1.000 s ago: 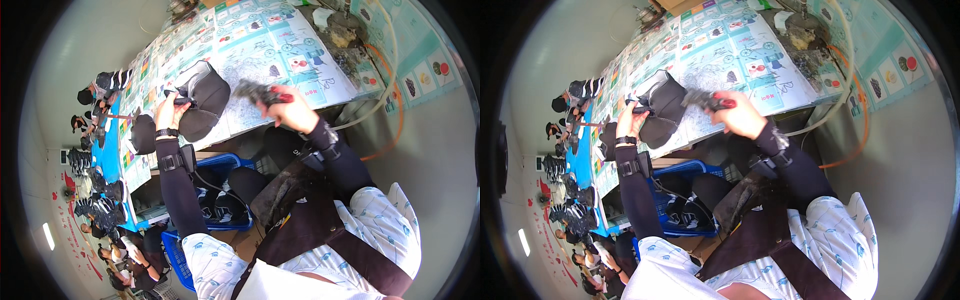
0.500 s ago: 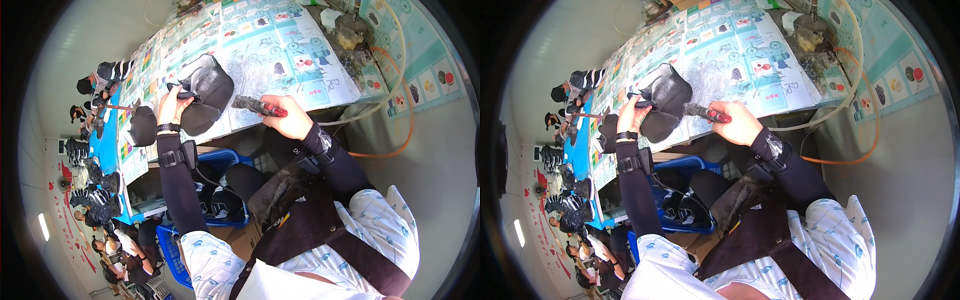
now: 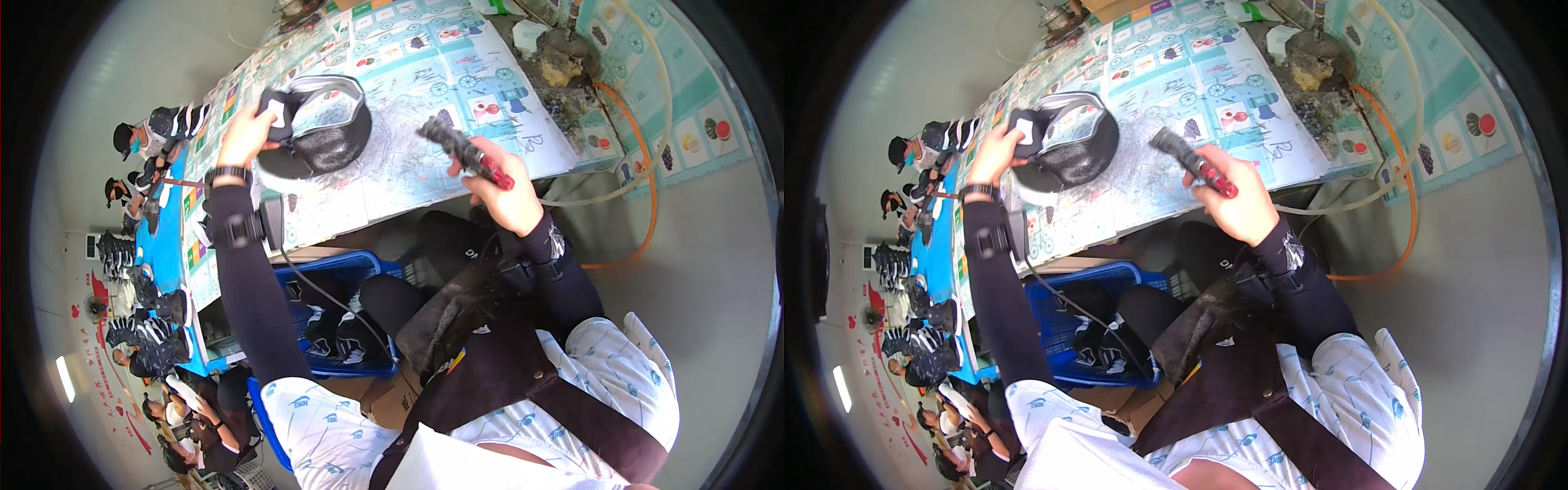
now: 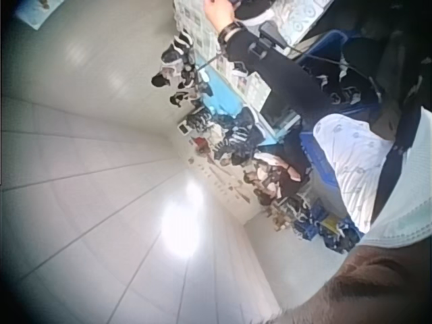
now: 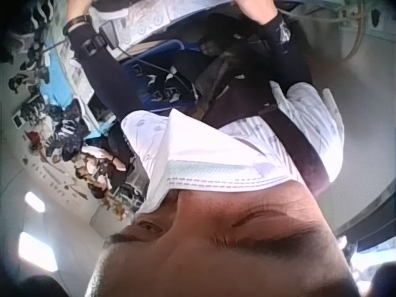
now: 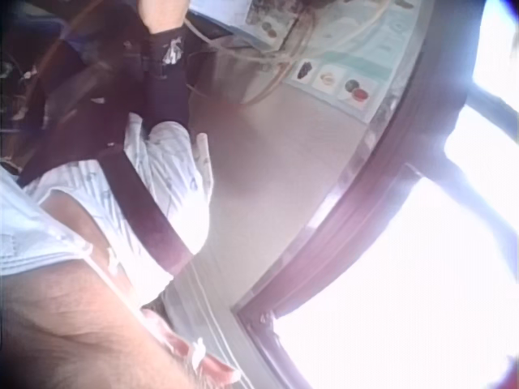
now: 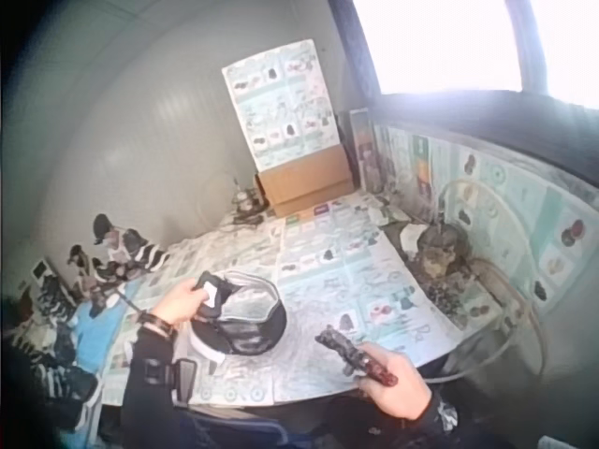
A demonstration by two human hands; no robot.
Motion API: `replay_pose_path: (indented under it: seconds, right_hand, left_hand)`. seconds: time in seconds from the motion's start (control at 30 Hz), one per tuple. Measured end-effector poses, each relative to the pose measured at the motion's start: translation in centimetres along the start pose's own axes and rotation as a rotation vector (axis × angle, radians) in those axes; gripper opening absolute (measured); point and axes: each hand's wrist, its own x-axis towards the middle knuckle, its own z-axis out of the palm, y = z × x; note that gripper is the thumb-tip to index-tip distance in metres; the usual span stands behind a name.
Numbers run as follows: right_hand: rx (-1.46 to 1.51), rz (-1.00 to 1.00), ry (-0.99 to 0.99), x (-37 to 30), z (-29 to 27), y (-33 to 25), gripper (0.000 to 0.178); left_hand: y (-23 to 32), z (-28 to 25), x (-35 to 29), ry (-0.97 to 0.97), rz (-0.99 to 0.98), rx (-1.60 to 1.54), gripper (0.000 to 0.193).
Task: The person is using a handheld air stapler or specialized stitching tool to attach or secure components of a shoe upper on a workbench.
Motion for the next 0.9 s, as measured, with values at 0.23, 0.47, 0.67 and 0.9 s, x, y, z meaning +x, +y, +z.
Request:
replay_pose_path:
  seconds: [0.23,0.47,0.67,0.9]
  right_hand:
    - [-0.271,-0.112,0.093,-1.9,-0.3,1.1,0.021]
    - [-0.194,-0.112,0.015,-2.1,-0.9,2.4,0.02]
    - [-0.265,-0.005,-0.085,-1.8,-1.5,2.4,0.019]
    - [-0.192,-0.122,-0.075,-1.8,-4.2,1.3,0.03]
  left_hand:
    - [2.1,5.9,9.1,-0.228,0.054,0.362,0.044]
    - [2.3,7.2,9.9,-0.187,0.07,0.373,0.047]
    - [3.1,6.9,10.0,-0.246,0.013,0.452,0.044]
    - [9.6,3.9,7.6,-0.179,0.416,0.751,0.039]
